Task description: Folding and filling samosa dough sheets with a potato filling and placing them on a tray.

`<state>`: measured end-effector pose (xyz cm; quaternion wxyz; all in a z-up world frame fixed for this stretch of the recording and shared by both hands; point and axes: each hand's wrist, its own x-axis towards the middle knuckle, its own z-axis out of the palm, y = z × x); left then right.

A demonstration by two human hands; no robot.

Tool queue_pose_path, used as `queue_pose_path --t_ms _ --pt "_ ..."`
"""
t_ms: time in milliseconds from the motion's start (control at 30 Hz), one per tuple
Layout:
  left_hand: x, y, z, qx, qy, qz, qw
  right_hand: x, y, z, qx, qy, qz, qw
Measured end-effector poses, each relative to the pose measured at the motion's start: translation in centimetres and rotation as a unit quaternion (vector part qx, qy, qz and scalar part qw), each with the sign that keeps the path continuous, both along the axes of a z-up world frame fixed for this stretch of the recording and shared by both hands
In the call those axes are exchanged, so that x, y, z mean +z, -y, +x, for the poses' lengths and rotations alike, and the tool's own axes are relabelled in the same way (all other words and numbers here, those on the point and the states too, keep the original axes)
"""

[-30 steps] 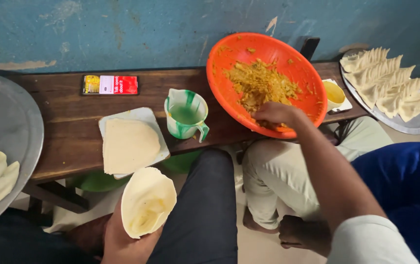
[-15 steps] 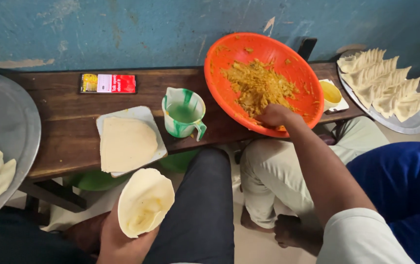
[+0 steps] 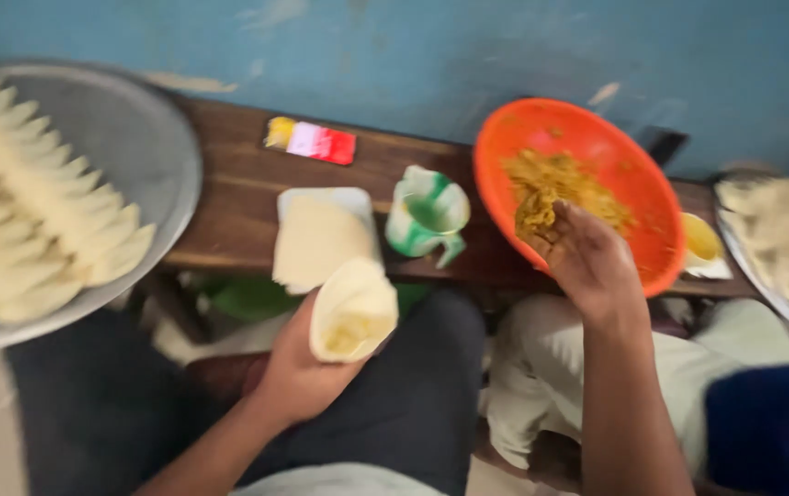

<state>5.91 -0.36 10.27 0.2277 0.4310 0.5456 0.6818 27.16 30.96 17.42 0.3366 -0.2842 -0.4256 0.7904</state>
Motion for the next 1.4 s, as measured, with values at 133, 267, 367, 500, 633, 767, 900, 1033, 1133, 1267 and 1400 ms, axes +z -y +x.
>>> queue_pose_path --t_ms 133,267,367,500,633,767,900,1033,1133,1267,1400 --pt "0.1 -0.2 -0.4 -0.036 0.024 0.060 0.997 2.1 8.5 -4.7 0.138 -0.089 0.020 0.986" --pt "-0.5 1.5 -1.8 -0.030 -0.006 0.036 0.999 2.2 16.3 -8.8 0.199 0.091 0.323 0.921" --pt "-0.2 2.2 -2.0 -0.043 -0.004 0.034 0.999 1.8 20.4 -11.9 0.265 0.158 0.662 0.683" --pt "-0.2 2.8 -2.6 -0.005 -0.054 0.044 0.998 1.6 22.5 -13.4 0.150 0.191 0.778 0.580" --pt "0.0 2.8 -2.9 0.049 -0.096 -0.003 0.994 0.5 23.0 -12.7 0.173 0.223 0.738 0.613" --pt "-0.9 2.9 -3.2 0.088 -0.077 -0.035 0.993 -0.1 24.9 -11.6 0.104 0.179 0.730 0.652" --pt "-1.6 2.1 -2.9 0.080 -0.072 -0.024 0.994 -0.1 25.8 -11.8 0.189 0.200 0.670 0.689" --pt "-2.9 1.8 -2.9 0.074 -0.037 0.027 0.996 -0.8 26.3 -12.0 0.073 0.187 0.669 0.716" --pt "-3.1 1.1 -2.4 0.043 0.027 0.052 0.997 -1.8 25.7 -12.0 0.095 0.171 0.671 0.715" --pt "-4.0 1.0 -2.1 0.014 0.163 0.001 0.986 -1.5 25.4 -12.4 0.129 0.186 0.642 0.733" --pt "-2.7 1.5 -1.3 -0.024 0.336 -0.076 0.938 -1.0 23.8 -12.4 0.099 0.194 0.644 0.733"
